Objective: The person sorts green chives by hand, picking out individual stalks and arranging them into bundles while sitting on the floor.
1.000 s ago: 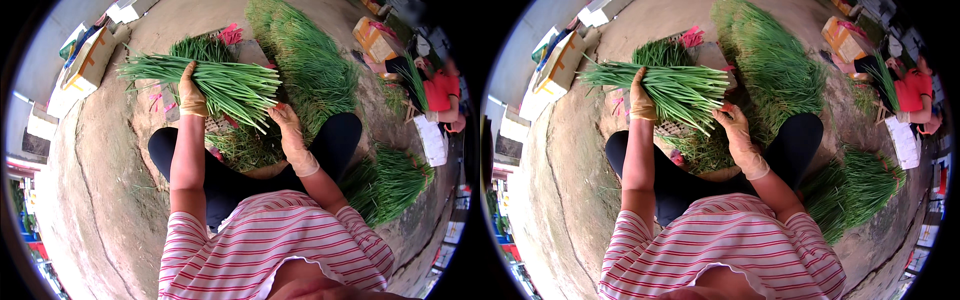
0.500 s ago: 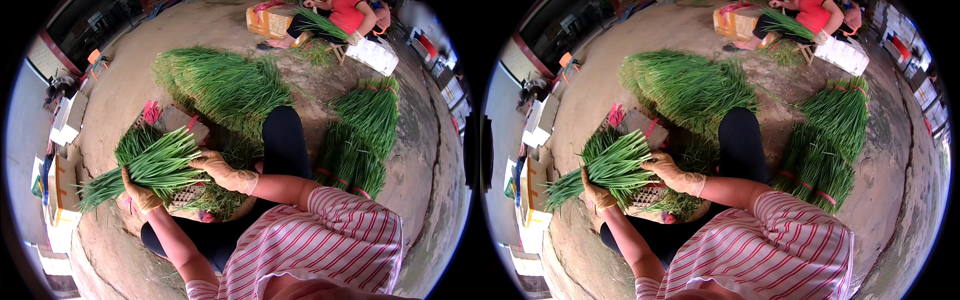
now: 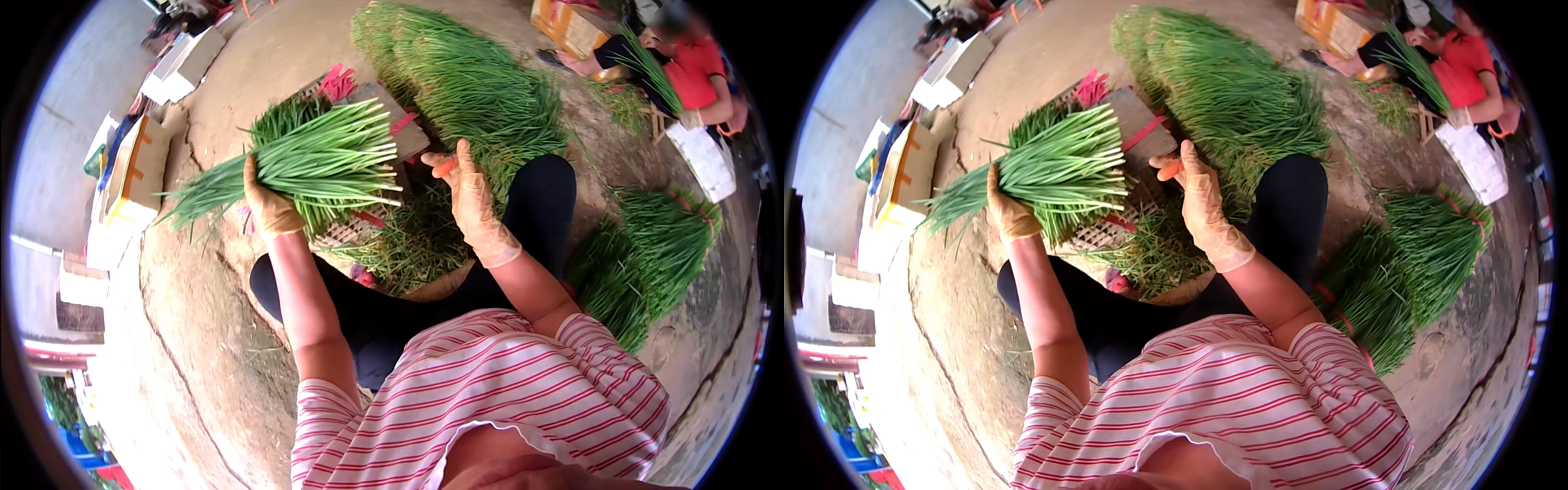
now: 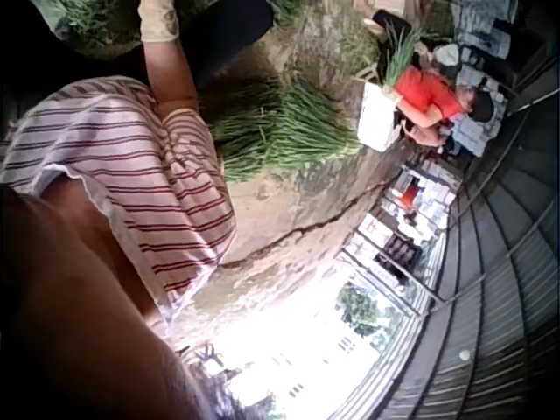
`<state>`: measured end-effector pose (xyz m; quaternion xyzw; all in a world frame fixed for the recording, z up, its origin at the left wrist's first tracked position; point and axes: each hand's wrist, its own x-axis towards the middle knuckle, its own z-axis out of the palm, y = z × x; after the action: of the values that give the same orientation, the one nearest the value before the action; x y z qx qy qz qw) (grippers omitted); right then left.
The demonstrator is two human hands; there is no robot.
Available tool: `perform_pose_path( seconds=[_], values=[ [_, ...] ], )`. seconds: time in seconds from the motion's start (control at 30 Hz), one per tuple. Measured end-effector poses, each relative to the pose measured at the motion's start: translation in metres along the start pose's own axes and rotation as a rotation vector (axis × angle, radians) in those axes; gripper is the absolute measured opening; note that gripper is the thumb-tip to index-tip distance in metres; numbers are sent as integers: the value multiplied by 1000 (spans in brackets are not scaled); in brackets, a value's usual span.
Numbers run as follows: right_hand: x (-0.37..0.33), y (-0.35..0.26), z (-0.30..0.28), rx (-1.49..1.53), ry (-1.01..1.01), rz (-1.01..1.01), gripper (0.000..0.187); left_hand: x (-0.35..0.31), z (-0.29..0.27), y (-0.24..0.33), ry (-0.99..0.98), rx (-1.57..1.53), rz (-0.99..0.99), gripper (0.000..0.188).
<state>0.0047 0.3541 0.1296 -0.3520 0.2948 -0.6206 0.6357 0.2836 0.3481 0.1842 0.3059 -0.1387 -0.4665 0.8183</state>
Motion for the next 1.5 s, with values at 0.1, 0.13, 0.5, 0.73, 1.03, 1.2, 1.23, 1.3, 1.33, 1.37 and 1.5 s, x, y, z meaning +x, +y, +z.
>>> perform_pose_path(
  seconds=[0.1,0.13,0.5,0.73,1.03,1.2,1.23,1.3,1.33,1.37,1.5],
  values=[
    [-8,0,23,-50,-70,68,29,10,-9,4,-13,-83,4,28],
    [-6,4,26,-53,-122,92,27,9,-10,4,-20,-109,-8,28],
    [3,28,52,-19,-52,105,12,1,1,-4,-34,-74,-15,25],
    [-2,28,50,-27,-52,68,12,-1,1,-7,-25,-80,-28,26],
    [12,23,49,31,-133,218,17,9,-8,-7,-25,-32,12,26],
    [14,19,50,52,-145,267,16,8,-6,-9,-14,2,48,26],
    [15,19,48,45,-164,262,13,7,-6,-9,-5,5,49,26],
    [16,24,42,134,-139,257,13,5,-2,-8,-4,-14,26,26],
    [16,26,39,178,-126,255,12,3,-1,-8,-2,-23,15,26],
    [12,26,33,271,-102,218,14,4,-1,-8,15,-16,25,26],
    [11,6,16,366,21,-16,15,3,-3,-3,-14,-27,46,25]
  ],
)
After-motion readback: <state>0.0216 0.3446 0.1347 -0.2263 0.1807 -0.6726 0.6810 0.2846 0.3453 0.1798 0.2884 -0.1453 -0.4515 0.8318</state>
